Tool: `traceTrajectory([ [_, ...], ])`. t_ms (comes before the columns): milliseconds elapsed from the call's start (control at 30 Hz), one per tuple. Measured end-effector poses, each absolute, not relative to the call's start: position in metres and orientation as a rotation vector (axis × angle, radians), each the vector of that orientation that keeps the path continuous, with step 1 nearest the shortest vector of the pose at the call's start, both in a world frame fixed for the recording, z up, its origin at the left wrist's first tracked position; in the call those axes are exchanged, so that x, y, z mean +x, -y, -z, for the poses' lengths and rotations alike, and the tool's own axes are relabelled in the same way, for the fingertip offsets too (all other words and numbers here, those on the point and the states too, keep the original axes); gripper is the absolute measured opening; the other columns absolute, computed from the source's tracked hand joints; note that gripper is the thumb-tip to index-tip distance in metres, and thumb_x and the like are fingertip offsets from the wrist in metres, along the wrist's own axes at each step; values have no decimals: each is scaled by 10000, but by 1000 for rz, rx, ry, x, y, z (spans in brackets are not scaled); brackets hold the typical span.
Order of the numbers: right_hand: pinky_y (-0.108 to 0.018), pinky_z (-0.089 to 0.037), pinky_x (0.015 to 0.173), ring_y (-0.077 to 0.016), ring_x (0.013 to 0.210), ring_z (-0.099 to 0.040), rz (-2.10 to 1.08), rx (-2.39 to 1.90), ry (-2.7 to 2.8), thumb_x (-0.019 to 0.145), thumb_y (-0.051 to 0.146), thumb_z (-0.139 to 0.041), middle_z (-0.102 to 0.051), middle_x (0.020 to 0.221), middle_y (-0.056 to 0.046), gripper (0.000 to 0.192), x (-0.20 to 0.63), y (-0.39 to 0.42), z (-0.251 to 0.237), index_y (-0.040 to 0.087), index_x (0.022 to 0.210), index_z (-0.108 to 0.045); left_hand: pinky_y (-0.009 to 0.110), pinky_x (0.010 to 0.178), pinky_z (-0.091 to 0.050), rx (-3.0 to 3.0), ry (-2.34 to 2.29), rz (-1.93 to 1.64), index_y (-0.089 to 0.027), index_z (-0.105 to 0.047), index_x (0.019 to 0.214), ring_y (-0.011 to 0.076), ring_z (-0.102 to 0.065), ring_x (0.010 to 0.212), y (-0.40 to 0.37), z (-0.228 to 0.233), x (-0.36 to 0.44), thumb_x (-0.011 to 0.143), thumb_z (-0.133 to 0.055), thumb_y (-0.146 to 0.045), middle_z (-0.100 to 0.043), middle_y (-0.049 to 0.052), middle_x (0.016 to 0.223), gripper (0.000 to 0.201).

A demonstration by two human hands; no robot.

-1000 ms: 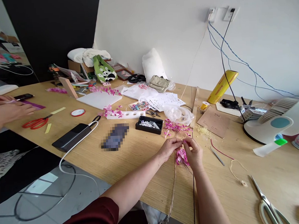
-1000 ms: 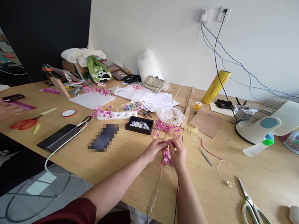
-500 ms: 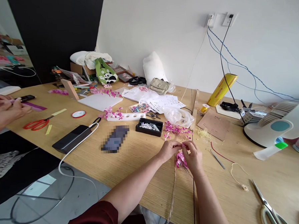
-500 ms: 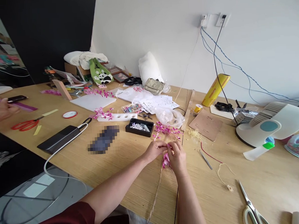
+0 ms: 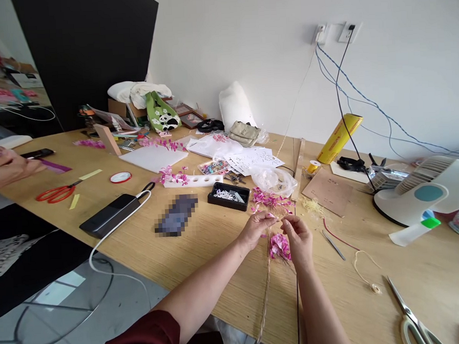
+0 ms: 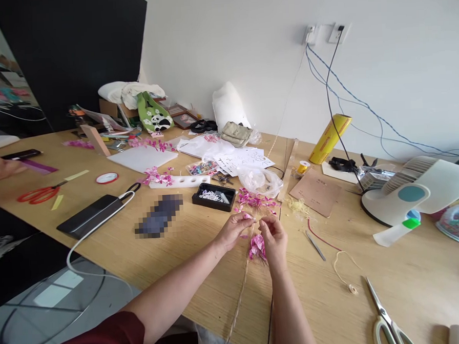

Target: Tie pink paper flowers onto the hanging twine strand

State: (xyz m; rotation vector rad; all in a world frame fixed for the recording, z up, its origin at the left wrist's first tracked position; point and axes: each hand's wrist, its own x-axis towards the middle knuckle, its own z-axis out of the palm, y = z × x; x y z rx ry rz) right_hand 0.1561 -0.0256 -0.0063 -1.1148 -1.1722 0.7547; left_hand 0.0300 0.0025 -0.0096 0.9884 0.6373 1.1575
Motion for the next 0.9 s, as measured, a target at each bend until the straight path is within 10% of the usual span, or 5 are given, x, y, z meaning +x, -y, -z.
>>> traceTrajectory([
  [267,-174,-191,367,-41,376,-313,-1454,-986,1048,648,340,-695,-456,460,69,251,146,31,-1,174,825,-627,218,618,-374,810,-422,-1041,-143,-656,804,99,-531,683,-1,8,27,613,-720,-315,-596,28,795,264],
  [900,-178,-281,378,-50,395,-383,-1262,-946,872,617,302,-702,-544,524,38,186,133,29,10,167,626,-575,192,488,-350,737,-390,-1122,-118,-570,681,56,-426,515,7,5,39,630,-699,-318,-478,-19,605,244],
])
